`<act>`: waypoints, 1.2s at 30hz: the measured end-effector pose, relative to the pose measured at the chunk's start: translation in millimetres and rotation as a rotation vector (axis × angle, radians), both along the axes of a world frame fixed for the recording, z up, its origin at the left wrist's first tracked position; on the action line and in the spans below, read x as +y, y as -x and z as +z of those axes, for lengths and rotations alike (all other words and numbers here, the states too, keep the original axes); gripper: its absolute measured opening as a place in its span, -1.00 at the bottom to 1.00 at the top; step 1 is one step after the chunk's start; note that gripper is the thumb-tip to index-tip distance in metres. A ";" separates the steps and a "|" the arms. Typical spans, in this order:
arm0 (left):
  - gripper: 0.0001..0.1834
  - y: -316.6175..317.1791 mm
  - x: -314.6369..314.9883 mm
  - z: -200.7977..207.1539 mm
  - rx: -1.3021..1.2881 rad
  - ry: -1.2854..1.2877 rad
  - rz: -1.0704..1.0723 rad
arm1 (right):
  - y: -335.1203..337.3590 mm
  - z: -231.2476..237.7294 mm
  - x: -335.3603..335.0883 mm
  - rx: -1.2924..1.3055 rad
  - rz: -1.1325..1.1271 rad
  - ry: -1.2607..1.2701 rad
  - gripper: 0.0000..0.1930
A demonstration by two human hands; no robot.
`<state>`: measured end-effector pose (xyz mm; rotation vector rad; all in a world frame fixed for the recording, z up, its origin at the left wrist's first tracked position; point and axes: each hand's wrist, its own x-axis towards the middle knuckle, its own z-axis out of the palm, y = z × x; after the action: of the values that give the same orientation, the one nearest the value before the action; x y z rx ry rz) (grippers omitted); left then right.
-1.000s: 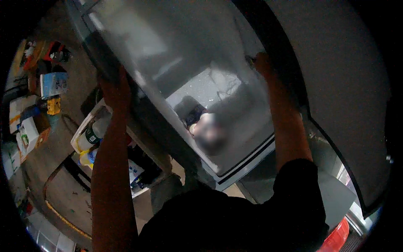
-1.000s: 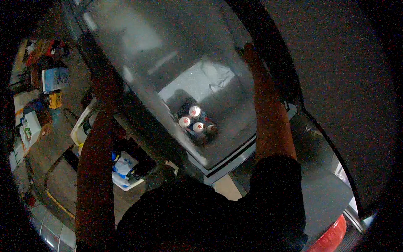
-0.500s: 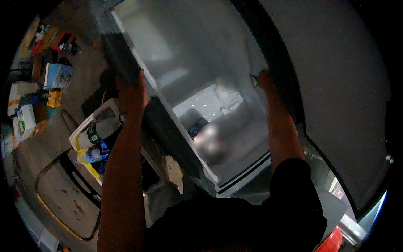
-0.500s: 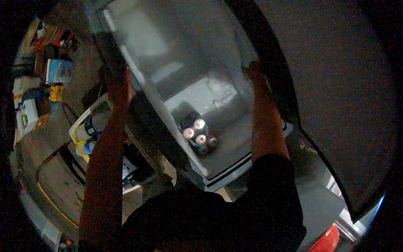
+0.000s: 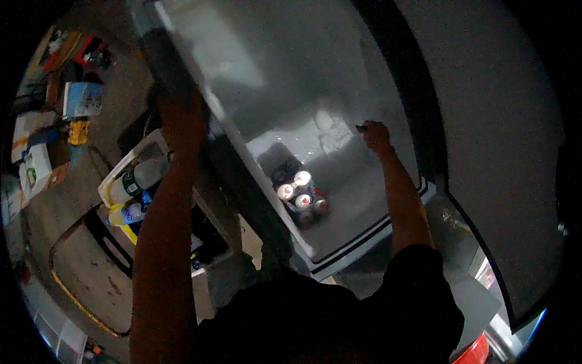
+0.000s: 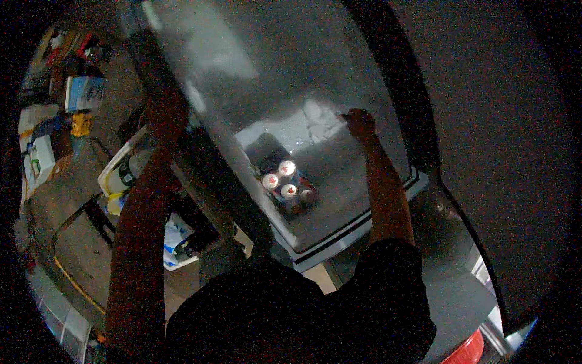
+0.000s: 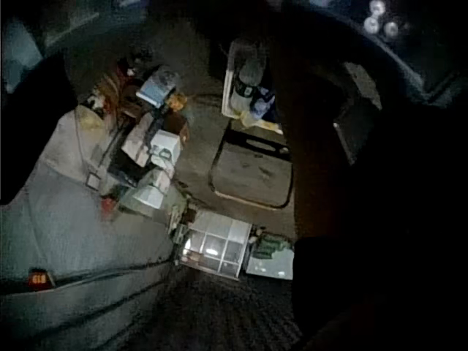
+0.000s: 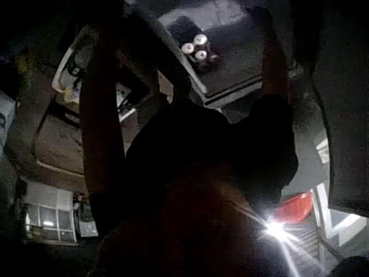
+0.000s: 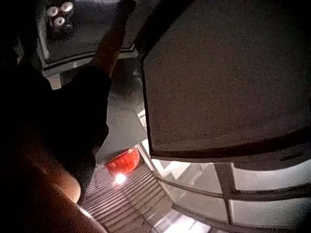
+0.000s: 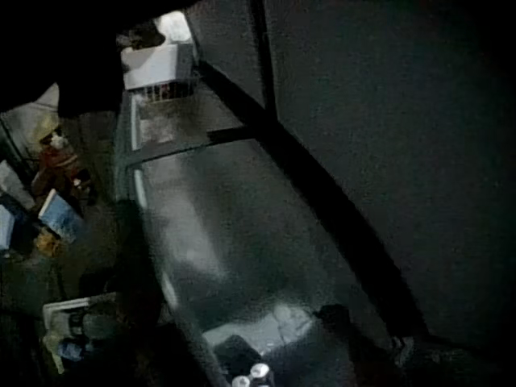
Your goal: The person picks up a scraper from a table and walks to a freezer, where they spray the interior walls and scrape away ice using the scraper while another person assists.
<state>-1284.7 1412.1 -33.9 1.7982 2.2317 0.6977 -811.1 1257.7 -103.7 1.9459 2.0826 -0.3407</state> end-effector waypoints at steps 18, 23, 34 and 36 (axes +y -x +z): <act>0.06 -9.6 -0.6 -2.6 -0.209 0.160 0.117 | -71.5 75.0 -30.2 -0.328 -0.143 0.023 -0.77; -0.06 -10.4 0.5 26.5 -0.225 0.240 -0.029 | -80.4 61.1 -32.9 -0.302 -0.274 0.000 -0.80; -0.14 -33.1 -4.5 29.7 -0.216 -0.027 -0.005 | -124.6 -15.7 -94.7 -0.304 -0.138 0.008 -0.81; -0.12 -42.2 -6.8 47.5 -0.217 0.088 0.046 | -129.1 -17.3 -103.1 -0.283 -0.102 -0.069 -0.81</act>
<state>-1242.5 1405.3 13.6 1.5542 2.1316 0.7522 -682.0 1154.6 -120.9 2.0110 1.8422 -0.0103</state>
